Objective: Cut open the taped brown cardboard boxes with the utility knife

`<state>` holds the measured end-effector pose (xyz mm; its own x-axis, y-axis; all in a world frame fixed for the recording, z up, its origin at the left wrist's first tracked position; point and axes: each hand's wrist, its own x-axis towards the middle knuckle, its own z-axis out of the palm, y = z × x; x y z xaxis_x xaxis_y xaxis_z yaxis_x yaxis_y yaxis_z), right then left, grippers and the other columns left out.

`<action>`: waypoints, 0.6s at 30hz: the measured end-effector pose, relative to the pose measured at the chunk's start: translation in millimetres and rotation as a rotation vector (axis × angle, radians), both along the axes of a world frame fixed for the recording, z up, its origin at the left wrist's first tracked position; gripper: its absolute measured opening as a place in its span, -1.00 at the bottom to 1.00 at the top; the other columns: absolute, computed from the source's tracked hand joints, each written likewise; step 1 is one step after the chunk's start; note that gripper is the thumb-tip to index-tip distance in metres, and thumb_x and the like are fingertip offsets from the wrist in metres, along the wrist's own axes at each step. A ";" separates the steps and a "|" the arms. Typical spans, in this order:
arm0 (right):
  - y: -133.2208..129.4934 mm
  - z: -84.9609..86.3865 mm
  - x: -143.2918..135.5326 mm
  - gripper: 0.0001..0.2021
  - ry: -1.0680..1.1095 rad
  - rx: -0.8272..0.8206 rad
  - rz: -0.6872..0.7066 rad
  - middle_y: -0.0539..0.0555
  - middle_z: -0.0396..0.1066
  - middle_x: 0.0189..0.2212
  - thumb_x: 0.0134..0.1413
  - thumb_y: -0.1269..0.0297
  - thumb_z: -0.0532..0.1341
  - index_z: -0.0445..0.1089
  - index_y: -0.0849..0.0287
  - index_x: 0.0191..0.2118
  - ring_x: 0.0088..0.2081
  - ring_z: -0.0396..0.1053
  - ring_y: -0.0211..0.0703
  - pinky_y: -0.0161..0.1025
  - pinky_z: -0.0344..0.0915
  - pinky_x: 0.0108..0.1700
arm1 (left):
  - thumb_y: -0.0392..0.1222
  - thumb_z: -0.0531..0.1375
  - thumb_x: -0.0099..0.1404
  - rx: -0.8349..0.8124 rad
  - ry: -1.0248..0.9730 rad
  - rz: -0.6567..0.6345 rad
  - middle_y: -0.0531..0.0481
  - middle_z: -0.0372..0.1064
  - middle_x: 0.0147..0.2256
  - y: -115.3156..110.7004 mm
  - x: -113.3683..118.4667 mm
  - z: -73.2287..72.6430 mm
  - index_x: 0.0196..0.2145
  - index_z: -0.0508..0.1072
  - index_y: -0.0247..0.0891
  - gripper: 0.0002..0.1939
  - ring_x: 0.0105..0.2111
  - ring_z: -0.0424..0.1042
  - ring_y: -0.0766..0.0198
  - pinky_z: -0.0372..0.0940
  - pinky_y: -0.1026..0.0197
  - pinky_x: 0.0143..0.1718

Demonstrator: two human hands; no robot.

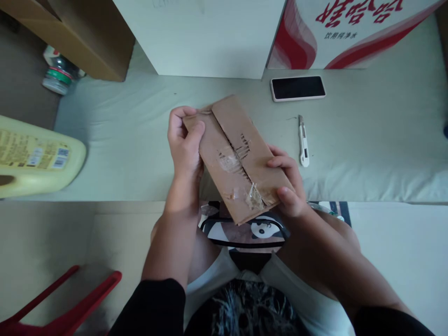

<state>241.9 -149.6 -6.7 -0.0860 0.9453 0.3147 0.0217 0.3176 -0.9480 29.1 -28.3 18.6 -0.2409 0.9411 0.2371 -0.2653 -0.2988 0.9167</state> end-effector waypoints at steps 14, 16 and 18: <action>-0.8 -4.4 -4.6 -0.20 0.064 -0.012 0.023 0.09 0.25 0.39 0.14 -0.38 0.20 0.12 -0.18 0.41 0.40 0.25 0.28 0.33 0.26 0.40 | 0.36 0.42 0.14 -0.076 0.359 0.269 -0.05 0.34 -0.04 -11.5 -12.7 -4.8 -0.04 0.42 -0.07 -0.38 0.04 0.39 0.10 0.33 0.06 0.16; 1.5 -2.9 -7.0 -0.20 0.077 0.006 0.028 0.08 0.26 0.39 0.15 -0.36 0.20 0.12 -0.18 0.42 0.40 0.25 0.26 0.33 0.24 0.42 | 0.37 0.37 0.21 -0.155 0.319 0.198 -0.05 0.35 -0.06 -15.4 -12.7 -5.3 0.00 0.39 -0.05 -0.40 -0.05 0.45 0.13 0.39 0.07 0.07; 5.0 0.3 -8.7 -0.22 0.079 0.025 0.027 0.09 0.27 0.38 0.17 -0.35 0.20 0.14 -0.17 0.41 0.39 0.27 0.24 0.31 0.23 0.42 | 0.35 0.35 0.24 -0.204 0.278 0.075 -0.06 0.37 -0.05 -20.6 -10.9 -4.9 0.10 0.36 -0.01 -0.38 -0.11 0.49 0.14 0.44 0.07 -0.03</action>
<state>233.1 -144.6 -6.3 -0.0852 0.9346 0.3454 -0.0613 0.3411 -0.9380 18.2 -48.9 13.7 -0.2642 0.9579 0.1119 0.0182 -0.1111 0.9936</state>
